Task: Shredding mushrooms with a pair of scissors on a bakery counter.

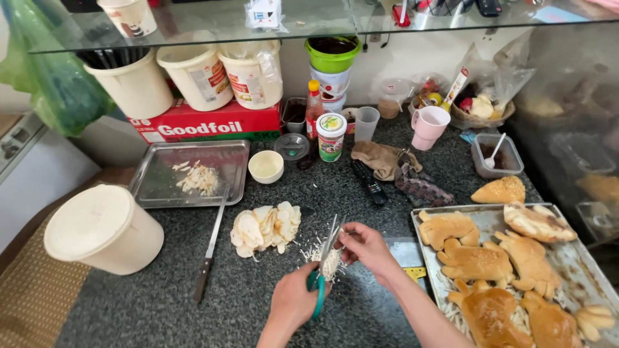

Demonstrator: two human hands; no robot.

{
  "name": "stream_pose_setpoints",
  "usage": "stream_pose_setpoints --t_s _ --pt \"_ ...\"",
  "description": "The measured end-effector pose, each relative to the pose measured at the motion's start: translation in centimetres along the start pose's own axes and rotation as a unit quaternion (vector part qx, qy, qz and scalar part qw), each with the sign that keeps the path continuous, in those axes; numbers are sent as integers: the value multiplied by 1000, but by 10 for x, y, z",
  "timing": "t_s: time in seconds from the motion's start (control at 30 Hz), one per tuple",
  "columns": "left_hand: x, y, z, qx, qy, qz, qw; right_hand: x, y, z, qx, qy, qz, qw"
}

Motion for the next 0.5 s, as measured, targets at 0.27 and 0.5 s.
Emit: stream_pose_setpoints --t_s 0.27,0.5 --pt "-1 10 20 2 -34 26 999 -10 -4 13 -51 3 0 999" --pt "4 10 34 28 -59 2 998 -19 0 20 -59 13 11 998"
Point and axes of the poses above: each hand's wrist, its own z-axis towards the middle knuckle, its own y-axis out of the back of the hand, x = y × z, the point moved 1 cm from there along z, towards the middle knuckle, and after that the axes turned 1 degree about -y, right-handed, at the moved point
